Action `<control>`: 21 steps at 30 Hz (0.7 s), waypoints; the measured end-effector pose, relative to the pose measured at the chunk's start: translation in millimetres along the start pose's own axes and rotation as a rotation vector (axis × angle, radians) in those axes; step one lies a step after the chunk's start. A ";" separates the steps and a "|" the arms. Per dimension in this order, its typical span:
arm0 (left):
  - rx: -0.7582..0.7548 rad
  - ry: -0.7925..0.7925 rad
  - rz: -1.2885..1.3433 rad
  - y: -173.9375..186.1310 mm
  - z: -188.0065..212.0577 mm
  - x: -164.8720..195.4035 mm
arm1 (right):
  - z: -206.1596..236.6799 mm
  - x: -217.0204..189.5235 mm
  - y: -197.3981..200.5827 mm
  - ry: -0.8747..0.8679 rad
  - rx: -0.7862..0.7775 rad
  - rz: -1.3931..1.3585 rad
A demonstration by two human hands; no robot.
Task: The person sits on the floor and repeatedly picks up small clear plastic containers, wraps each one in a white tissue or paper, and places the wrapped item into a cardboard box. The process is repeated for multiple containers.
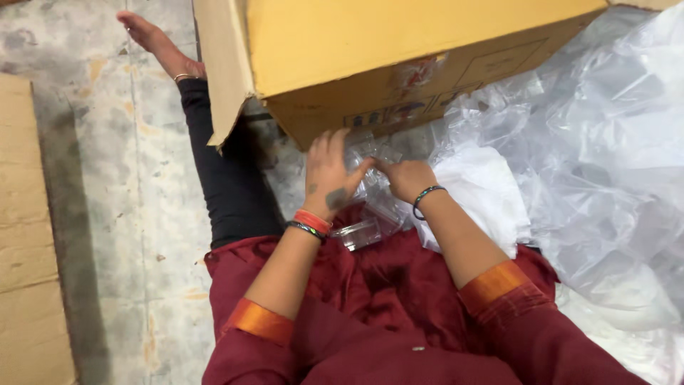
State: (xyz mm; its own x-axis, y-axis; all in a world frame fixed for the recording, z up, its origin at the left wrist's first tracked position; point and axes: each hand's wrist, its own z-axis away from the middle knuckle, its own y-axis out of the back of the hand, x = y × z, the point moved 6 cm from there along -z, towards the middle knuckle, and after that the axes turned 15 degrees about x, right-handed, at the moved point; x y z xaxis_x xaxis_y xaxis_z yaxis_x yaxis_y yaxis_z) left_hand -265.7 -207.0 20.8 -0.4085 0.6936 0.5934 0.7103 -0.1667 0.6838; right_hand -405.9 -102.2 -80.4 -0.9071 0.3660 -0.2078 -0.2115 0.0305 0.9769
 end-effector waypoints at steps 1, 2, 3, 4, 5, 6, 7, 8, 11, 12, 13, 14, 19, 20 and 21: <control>-0.117 0.001 -0.079 -5.9 -3.3 5.4 | -3.4 -0.3 3.1 0.013 0.023 0.013; -0.233 0.004 -0.155 -12.4 -3.2 9.5 | -3.4 1.6 6.0 -0.003 0.019 0.006; -0.301 -0.020 -0.223 -15.5 -0.5 13.7 | -2.4 3.9 10.1 -0.018 0.017 0.003; -0.368 -0.044 -0.290 -17.0 4.9 15.6 | -0.5 8.0 15.9 -0.033 0.015 0.000; -0.439 -0.063 -0.359 -18.4 11.4 15.0 | 1.6 13.8 25.6 -0.049 0.054 -0.004; -0.440 -0.078 -0.347 -16.1 15.4 15.0 | 4.1 19.4 35.8 -0.065 0.091 -0.014; -0.438 -0.096 -0.338 -12.6 18.9 13.4 | 7.0 23.2 45.9 -0.082 0.132 -0.025; -0.430 -0.120 -0.331 -8.2 19.6 10.1 | 12.9 29.7 55.5 -0.163 0.165 -0.071; -0.237 -0.005 -0.125 14.0 14.1 -1.3 | 27.0 54.1 89.9 -0.351 0.325 -0.238; -0.135 0.010 -0.017 26.4 15.2 -3.0 | 29.9 55.7 97.1 -0.378 0.386 -0.330; -0.036 0.020 0.094 36.1 16.3 -3.9 | 30.3 56.8 103.2 -0.400 0.453 -0.423; 0.017 0.115 0.242 38.7 20.4 -7.0 | 28.6 54.2 97.2 -0.455 0.395 -0.684; 0.114 0.289 0.446 14.7 42.4 -18.6 | 14.8 -12.7 44.4 -0.328 0.171 -0.579; 0.110 0.326 0.397 6.2 46.3 -22.5 | 19.4 -16.1 40.1 -0.298 0.219 -0.591; 0.108 0.362 0.348 0.6 49.2 -27.6 | 19.9 -18.5 36.9 -0.265 0.268 -0.602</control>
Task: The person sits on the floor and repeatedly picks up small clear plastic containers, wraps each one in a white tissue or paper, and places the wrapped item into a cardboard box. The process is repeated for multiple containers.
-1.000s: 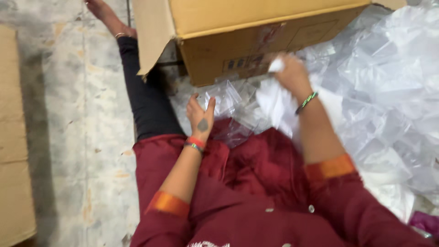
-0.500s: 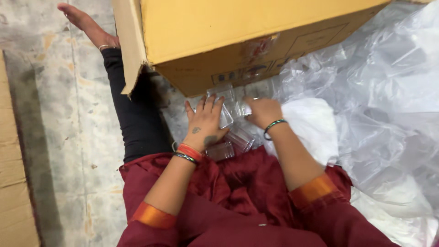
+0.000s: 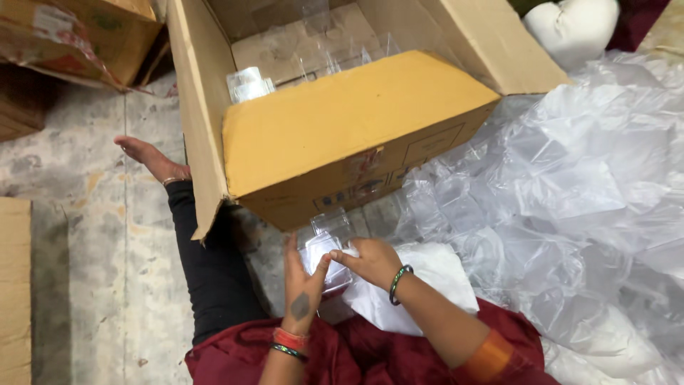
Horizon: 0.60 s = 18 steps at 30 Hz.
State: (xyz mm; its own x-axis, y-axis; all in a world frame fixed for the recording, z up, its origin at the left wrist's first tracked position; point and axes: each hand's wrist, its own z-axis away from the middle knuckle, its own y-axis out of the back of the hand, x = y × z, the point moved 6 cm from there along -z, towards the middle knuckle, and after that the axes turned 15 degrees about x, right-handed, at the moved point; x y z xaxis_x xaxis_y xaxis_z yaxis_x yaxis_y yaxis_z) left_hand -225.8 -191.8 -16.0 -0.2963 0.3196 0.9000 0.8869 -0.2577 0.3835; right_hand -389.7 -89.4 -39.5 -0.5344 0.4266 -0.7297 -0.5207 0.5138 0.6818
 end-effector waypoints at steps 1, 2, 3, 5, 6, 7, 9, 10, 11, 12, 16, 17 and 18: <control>0.002 0.034 0.032 -1.8 0.2 -5.4 | -2.0 0.4 -1.9 0.046 0.035 -0.021; 0.003 0.068 0.065 -4.2 0.0 -9.3 | -5.5 6.4 0.4 0.015 0.067 -0.115; 0.004 0.104 0.101 -5.7 -0.2 -12.1 | -11.2 14.2 5.7 -0.015 0.097 -0.207; 0.011 0.134 0.219 -9.0 -1.6 -10.8 | -23.1 25.9 13.0 -0.016 0.135 -0.150; 0.015 0.147 0.279 -9.2 -2.8 -8.9 | -29.6 28.9 14.2 0.013 0.150 -0.004; 0.018 0.228 0.328 -9.7 -3.1 -10.9 | -35.0 31.0 14.9 0.041 0.166 0.140; 0.017 0.398 0.421 -9.9 -1.7 -15.7 | -39.2 28.6 -7.2 0.109 -0.036 0.329; 0.014 0.445 0.470 -8.8 -1.3 -16.8 | -38.7 27.8 -18.8 0.137 -0.139 0.423; 0.011 0.493 0.519 -6.0 -0.3 -18.9 | -39.0 24.2 -24.7 0.182 -0.147 0.429; 0.008 0.545 0.566 -4.4 0.9 -21.5 | -37.8 20.4 -31.5 0.225 -0.158 0.436; -0.021 0.586 0.552 -3.0 4.3 -30.0 | -35.9 24.6 -51.0 0.178 -0.230 0.506; -0.017 0.577 0.566 -5.0 4.4 -30.9 | -37.3 24.0 -52.0 0.197 -0.189 0.511; -0.014 0.569 0.580 -6.9 4.8 -31.5 | -38.6 23.5 -52.5 0.216 -0.148 0.516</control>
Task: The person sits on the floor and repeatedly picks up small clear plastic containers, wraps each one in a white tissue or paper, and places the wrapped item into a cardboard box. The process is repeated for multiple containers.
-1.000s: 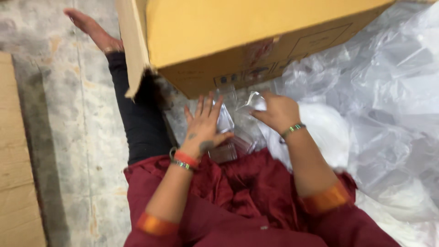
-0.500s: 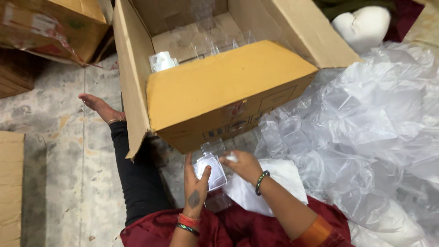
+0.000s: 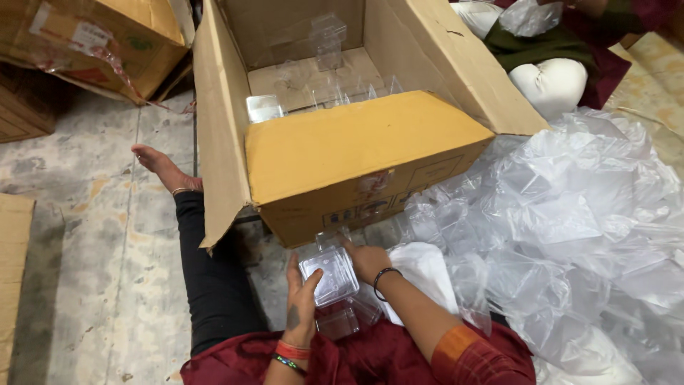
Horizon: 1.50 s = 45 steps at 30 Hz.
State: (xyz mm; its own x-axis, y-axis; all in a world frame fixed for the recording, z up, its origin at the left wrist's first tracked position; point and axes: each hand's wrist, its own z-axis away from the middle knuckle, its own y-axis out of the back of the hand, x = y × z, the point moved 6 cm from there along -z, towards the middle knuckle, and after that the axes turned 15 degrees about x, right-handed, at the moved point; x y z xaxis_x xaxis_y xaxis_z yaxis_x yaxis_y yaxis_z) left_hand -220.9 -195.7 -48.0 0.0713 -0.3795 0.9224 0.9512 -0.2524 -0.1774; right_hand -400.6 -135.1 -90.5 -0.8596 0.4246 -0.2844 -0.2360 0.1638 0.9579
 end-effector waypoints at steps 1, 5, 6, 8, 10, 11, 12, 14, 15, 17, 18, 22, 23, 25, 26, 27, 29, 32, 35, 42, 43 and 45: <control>0.002 -0.002 -0.021 -0.2 0.0 -2.1 | -0.6 0.5 0.3 0.006 0.042 0.010; 0.004 -0.021 -0.069 -2.4 1.0 -6.2 | -0.9 8.4 -0.9 -0.034 0.093 -0.027; 0.006 -0.026 -0.074 -2.2 1.4 -6.6 | -2.1 10.6 -3.7 -0.039 0.062 0.000; -0.002 0.008 -0.038 -2.3 1.7 -9.6 | -6.8 12.7 -7.9 -0.033 0.042 0.041; -0.003 0.015 -0.025 -2.7 1.4 -13.3 | -14.0 14.9 -10.7 -0.008 0.058 0.070; 0.000 0.000 -0.027 -3.3 0.3 -14.9 | -17.6 15.1 -10.8 -0.003 0.066 0.075; 0.006 -0.014 -0.025 -4.2 -0.3 -17.2 | -19.4 16.5 -9.0 0.004 0.071 0.082; 0.013 -0.058 -0.052 -4.6 -0.4 -22.0 | -18.2 30.9 -5.9 -0.124 0.031 0.128; 0.016 -0.078 -0.066 -4.4 0.5 -24.5 | -12.5 38.9 3.4 -0.164 0.116 0.070; 0.031 -0.154 -0.099 -4.4 1.9 -26.2 | 6.5 55.6 37.9 -0.262 0.246 0.023; 0.036 -0.198 -0.111 -4.3 2.5 -25.6 | 17.2 64.3 60.1 -0.318 0.294 0.036; 0.031 -0.119 -0.068 -8.4 -1.4 -32.0 | 69.7 81.2 144.0 -0.604 0.526 -0.677; 0.027 -0.082 -0.004 -10.4 -3.4 -33.3 | 78.9 75.9 151.4 -0.648 0.460 -0.816; 0.011 -0.023 0.120 -14.9 -6.3 -35.2 | 93.8 59.2 155.7 -0.738 0.320 -1.094; -0.002 -0.001 0.179 -16.6 -7.3 -35.4 | 93.0 47.5 152.5 -0.724 0.264 -1.052; -0.014 0.018 0.235 -17.6 -7.7 -34.8 | 88.3 34.8 145.4 -0.709 0.209 -1.012; -0.046 0.062 0.254 -18.3 -6.3 -32.2 | 83.8 13.0 136.1 -0.648 0.130 -0.833; -0.077 -0.010 0.316 -10.1 4.8 -7.6 | 77.1 -13.0 142.1 -0.503 0.167 -0.572; 0.039 -0.395 0.046 6.4 31.2 43.7 | 85.1 -31.0 172.5 -0.403 0.369 -0.688; -0.326 -0.755 -0.066 -8.7 147.8 127.7 | 137.7 -71.7 213.9 -0.219 0.552 -0.986; -0.384 -0.738 -0.061 -11.9 155.7 131.6 | 140.8 -78.9 215.8 -0.179 0.550 -1.024; -0.363 -0.566 -0.127 -14.1 148.3 129.2 | 142.3 -83.8 215.4 -0.262 0.548 -1.238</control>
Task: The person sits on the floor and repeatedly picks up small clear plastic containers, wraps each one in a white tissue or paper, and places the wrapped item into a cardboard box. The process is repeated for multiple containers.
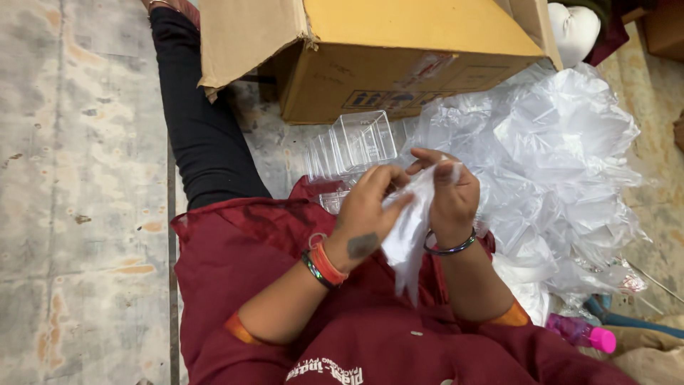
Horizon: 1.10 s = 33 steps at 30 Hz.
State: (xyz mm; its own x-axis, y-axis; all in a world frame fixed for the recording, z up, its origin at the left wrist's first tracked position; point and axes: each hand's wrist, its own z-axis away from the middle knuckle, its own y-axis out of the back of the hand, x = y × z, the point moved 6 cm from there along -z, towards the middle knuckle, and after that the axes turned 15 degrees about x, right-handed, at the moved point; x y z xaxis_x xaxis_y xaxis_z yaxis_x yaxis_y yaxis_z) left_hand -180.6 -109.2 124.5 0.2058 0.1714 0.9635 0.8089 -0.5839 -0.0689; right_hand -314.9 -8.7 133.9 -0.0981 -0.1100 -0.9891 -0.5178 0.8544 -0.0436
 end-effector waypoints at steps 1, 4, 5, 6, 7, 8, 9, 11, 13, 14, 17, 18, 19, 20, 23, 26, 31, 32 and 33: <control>0.001 0.087 -0.018 0.8 -2.3 -5.5 | 0.6 -0.6 -2.3 -0.058 0.016 -0.094; 0.142 -0.001 0.057 15.4 -11.5 -6.1 | 6.9 -1.8 -17.2 -0.239 -0.116 -0.306; 0.153 -0.013 0.032 18.0 -12.7 -7.6 | 8.9 -1.6 -17.5 -0.218 -0.115 -0.186; 0.165 -0.026 0.007 20.3 -13.9 -8.4 | 11.4 -1.1 -16.6 -0.194 -0.114 -0.066; 0.176 -0.037 -0.016 22.2 -14.4 -8.6 | 13.4 0.7 -15.3 -0.171 -0.113 0.056; 0.173 -0.037 -0.035 23.0 -14.5 -8.8 | 14.2 2.5 -12.3 -0.173 -0.070 0.029; 0.169 -0.035 -0.052 23.4 -14.4 -8.5 | 14.4 4.9 -8.6 -0.176 -0.025 0.004; 0.155 -0.064 -0.041 23.5 -14.3 -6.1 | 13.5 9.3 -1.6 -0.155 0.026 -0.010; 0.135 -0.126 0.013 22.9 -13.5 -3.8 | 10.9 12.9 2.4 -0.111 0.039 0.010; 0.128 -0.101 -0.010 22.1 -13.3 -8.1 | 9.8 14.3 1.4 -0.095 0.016 -0.021; 0.111 -0.042 -0.068 18.0 -11.2 -27.5 | 8.4 19.3 -7.7 -0.160 -0.089 -0.256; 0.108 -0.032 -0.079 15.7 -9.3 -35.0 | 9.0 21.1 -12.5 -0.255 -0.146 -0.429; 0.107 -0.024 -0.089 13.8 -8.2 -43.4 | 10.0 21.7 -17.1 -0.350 -0.203 -0.603; 0.096 0.045 0.145 11.4 -9.3 -53.2 | 10.9 27.1 -18.6 -0.460 -0.215 -0.580; 0.067 0.333 0.857 7.2 -17.0 -84.9 | 13.4 40.5 -13.1 -0.790 -0.247 -0.499; 0.008 0.597 1.411 10.6 -27.4 -104.8 | 3.5 55.7 0.4 -0.937 -0.278 -0.324; 0.098 0.634 1.161 15.8 -44.5 -126.9 | -63.7 65.9 12.2 -0.427 -0.224 0.193; 0.172 0.451 0.941 20.3 -52.7 -127.3 | -81.0 59.9 10.3 -0.172 -0.156 0.428; 0.240 0.271 0.715 23.6 -60.5 -125.6 | -95.3 52.1 3.1 0.087 -0.082 0.654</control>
State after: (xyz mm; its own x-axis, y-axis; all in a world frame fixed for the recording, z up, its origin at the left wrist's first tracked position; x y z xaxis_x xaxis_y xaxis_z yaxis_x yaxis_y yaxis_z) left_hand -220.7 -192.5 17.6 0.6030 -0.3972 0.6919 0.6341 -0.2877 -0.7178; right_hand -402.6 -60.2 95.6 -0.4802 0.3745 -0.7932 -0.3907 0.7183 0.5756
